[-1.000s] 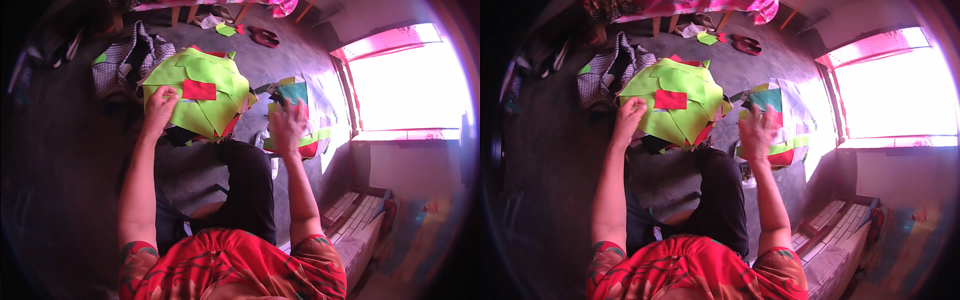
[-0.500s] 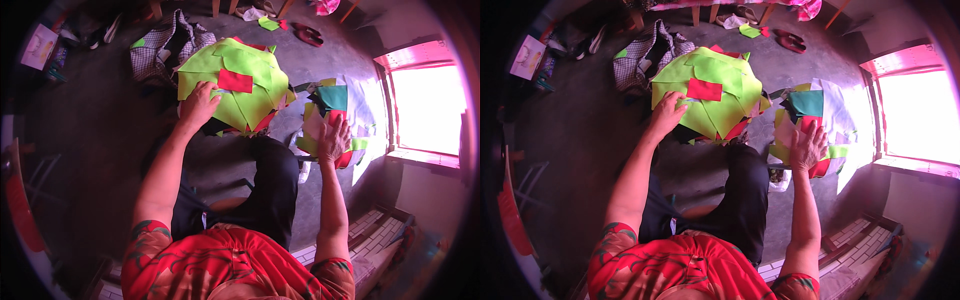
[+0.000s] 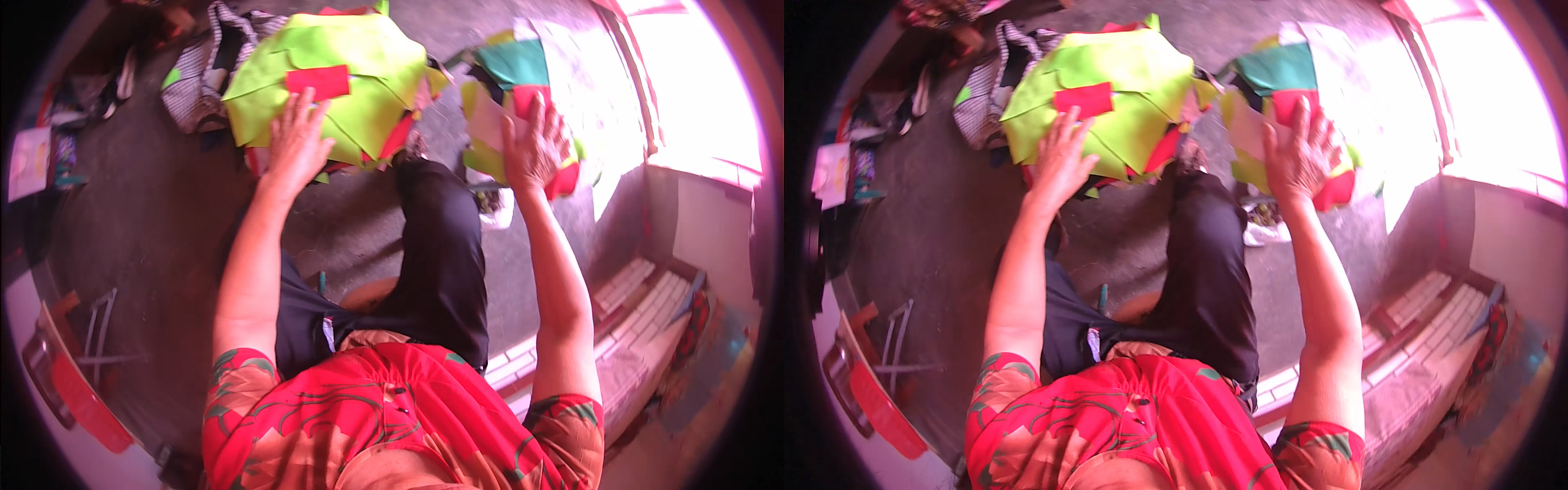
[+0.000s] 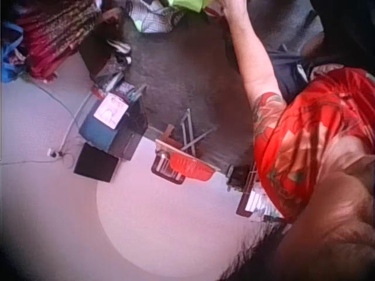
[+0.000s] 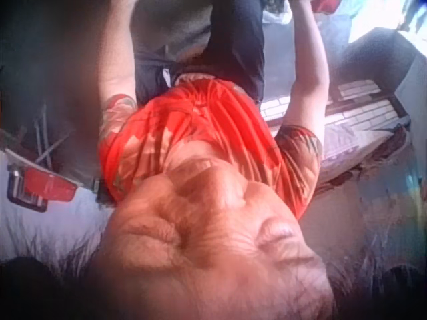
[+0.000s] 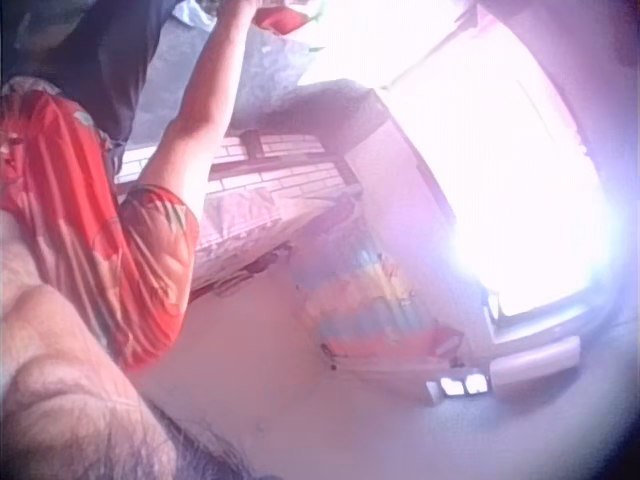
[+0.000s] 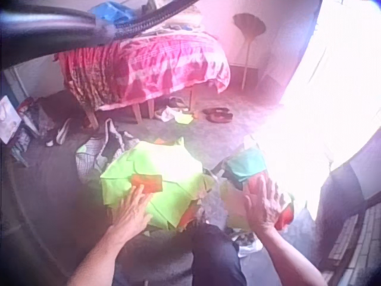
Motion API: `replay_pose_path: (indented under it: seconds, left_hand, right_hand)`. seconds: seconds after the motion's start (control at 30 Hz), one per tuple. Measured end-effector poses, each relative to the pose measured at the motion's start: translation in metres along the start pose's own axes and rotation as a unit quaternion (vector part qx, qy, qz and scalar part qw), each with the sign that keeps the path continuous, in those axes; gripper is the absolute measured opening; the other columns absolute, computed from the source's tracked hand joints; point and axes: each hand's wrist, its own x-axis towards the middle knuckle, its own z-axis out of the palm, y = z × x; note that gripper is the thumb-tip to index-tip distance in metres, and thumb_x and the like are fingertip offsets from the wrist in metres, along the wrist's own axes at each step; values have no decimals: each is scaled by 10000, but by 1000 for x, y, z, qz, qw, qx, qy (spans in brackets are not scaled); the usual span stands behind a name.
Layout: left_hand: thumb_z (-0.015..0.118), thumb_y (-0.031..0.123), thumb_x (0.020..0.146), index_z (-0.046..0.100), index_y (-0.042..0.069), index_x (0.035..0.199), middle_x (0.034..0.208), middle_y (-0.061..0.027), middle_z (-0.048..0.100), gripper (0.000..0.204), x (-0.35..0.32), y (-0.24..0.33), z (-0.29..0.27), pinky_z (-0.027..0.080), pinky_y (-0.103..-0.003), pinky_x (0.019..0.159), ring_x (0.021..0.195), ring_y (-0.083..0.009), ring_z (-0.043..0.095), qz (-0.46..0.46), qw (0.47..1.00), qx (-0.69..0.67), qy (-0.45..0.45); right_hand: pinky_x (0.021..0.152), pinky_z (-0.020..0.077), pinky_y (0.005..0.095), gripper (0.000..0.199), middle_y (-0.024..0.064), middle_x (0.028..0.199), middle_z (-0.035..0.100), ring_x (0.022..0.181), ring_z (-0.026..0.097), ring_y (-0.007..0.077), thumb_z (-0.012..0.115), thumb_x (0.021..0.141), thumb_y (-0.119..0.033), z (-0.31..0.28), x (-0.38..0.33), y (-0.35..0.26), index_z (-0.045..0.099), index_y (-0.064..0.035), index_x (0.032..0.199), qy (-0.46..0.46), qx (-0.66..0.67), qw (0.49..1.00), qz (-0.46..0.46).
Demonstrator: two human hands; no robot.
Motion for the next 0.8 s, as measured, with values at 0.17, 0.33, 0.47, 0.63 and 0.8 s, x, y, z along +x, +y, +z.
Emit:
replay_pose_path:
  seconds: [0.17, 0.33, 0.47, 0.63, 0.8]
  left_hand:
    - [698, 185, 750, 404, 122, 1336, 1453, -127, 258, 658, 1, 1, -2, 284, -504, 1034, 1340, -330, 245, 13, 1000, 1, -5]
    - [697, 168, 749, 369, 127, 1357, 1455, -131, 253, 692, 2, 2, -1, 283, -497, 1031, 1342, -331, 239, 14, 999, 22, -21]
    - [701, 160, 747, 360, 129, 1361, 1458, -130, 248, 704, 1, 4, -2, 282, -495, 1032, 1345, -330, 235, 12, 999, 26, -31]
    - [703, 161, 749, 351, 130, 1365, 1462, -127, 240, 710, 0, 5, -7, 290, -495, 1030, 1347, -327, 232, 9, 999, 30, -38]
    - [697, 160, 756, 352, 130, 1366, 1465, -121, 234, 701, 1, 5, -8, 291, -508, 1032, 1353, -326, 221, 2, 999, 26, -46]
  right_hand:
    - [1002, 237, 584, 687, 181, 1367, 399, 1270, 344, 394, 550, 785, -550, -1, 0, 1, 396, -207, 1361, -5, 41, 999, 16]
    - [1008, 220, 599, 690, 189, 1382, 382, 1275, 339, 404, 541, 789, -558, -1, -3, 0, 392, -207, 1364, -1, 60, 998, 21]
    - [1006, 215, 604, 694, 184, 1384, 377, 1276, 336, 399, 549, 785, -546, -4, -3, 0, 385, -203, 1366, -7, 51, 998, 20]
    - [1009, 208, 598, 691, 177, 1383, 375, 1272, 336, 390, 559, 781, -539, -6, -2, -2, 392, -194, 1356, -9, 49, 999, 21]
    - [1017, 202, 590, 688, 179, 1374, 385, 1274, 335, 385, 570, 777, -522, -6, -2, -2, 396, -191, 1355, -9, 50, 998, 23]
